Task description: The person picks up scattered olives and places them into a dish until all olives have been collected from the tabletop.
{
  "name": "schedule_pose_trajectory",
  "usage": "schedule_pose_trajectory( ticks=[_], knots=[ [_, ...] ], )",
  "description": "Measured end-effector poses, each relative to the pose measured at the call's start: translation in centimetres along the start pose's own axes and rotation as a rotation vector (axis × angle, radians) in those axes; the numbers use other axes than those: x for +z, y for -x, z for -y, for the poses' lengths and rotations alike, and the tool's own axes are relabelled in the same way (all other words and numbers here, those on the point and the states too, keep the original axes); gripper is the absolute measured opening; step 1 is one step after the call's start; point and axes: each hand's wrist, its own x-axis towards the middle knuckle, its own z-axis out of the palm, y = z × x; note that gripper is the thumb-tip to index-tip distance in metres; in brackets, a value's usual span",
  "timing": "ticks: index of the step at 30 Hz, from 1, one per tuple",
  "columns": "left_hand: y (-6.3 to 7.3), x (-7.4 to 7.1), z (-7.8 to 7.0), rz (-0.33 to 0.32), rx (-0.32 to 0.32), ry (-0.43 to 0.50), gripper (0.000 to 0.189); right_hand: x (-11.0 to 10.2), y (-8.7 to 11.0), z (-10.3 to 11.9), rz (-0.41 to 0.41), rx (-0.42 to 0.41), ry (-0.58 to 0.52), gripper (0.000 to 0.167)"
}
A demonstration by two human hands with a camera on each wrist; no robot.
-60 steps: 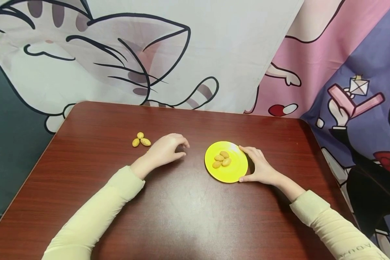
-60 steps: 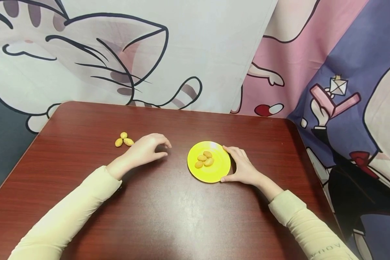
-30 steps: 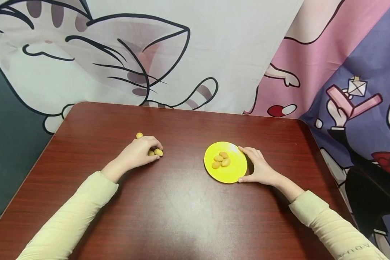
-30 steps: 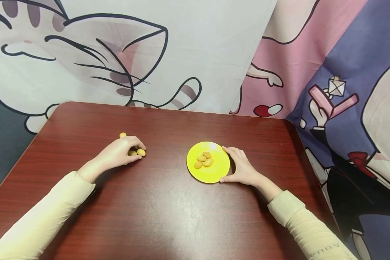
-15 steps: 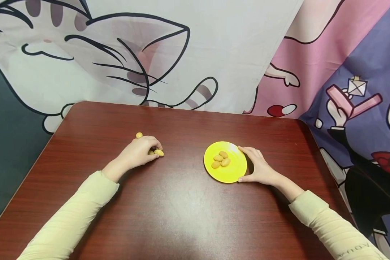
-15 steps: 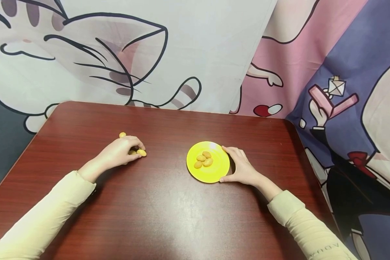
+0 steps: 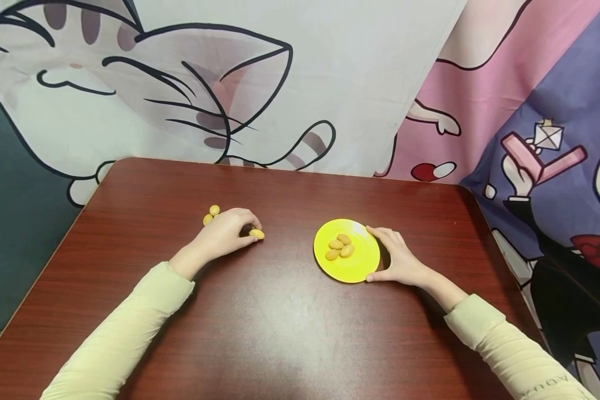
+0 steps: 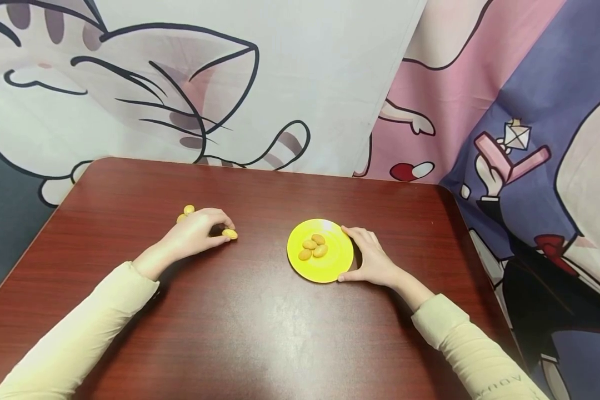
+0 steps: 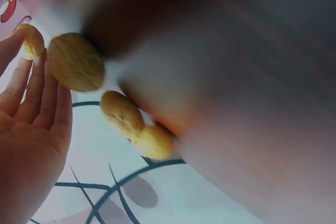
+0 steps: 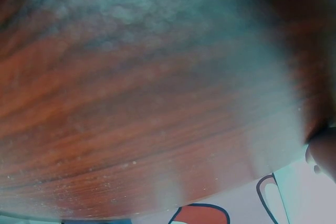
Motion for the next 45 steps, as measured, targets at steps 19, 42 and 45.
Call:
schedule_pose_trajectory(
  ticks=[19, 42, 45],
  knots=[
    [-4.9, 2.1, -5.1, 0.046, 0.112, 0.010, 0.012, 0.1, 0.1, -0.2, -0.005, -0.007, 0.010, 0.119],
    [-10.4, 4.8, -9.2, 0.140, 0.178, -0.025, 0.014, 0.1, 0.2, -0.2, 0.000, 0.000, 0.008, 0.119],
    [-10.9, 5.1, -9.5, 0.145, 0.169, -0.030, 0.015, 0.1, 0.1, -0.2, 0.000, 0.003, 0.007, 0.119]
  ],
)
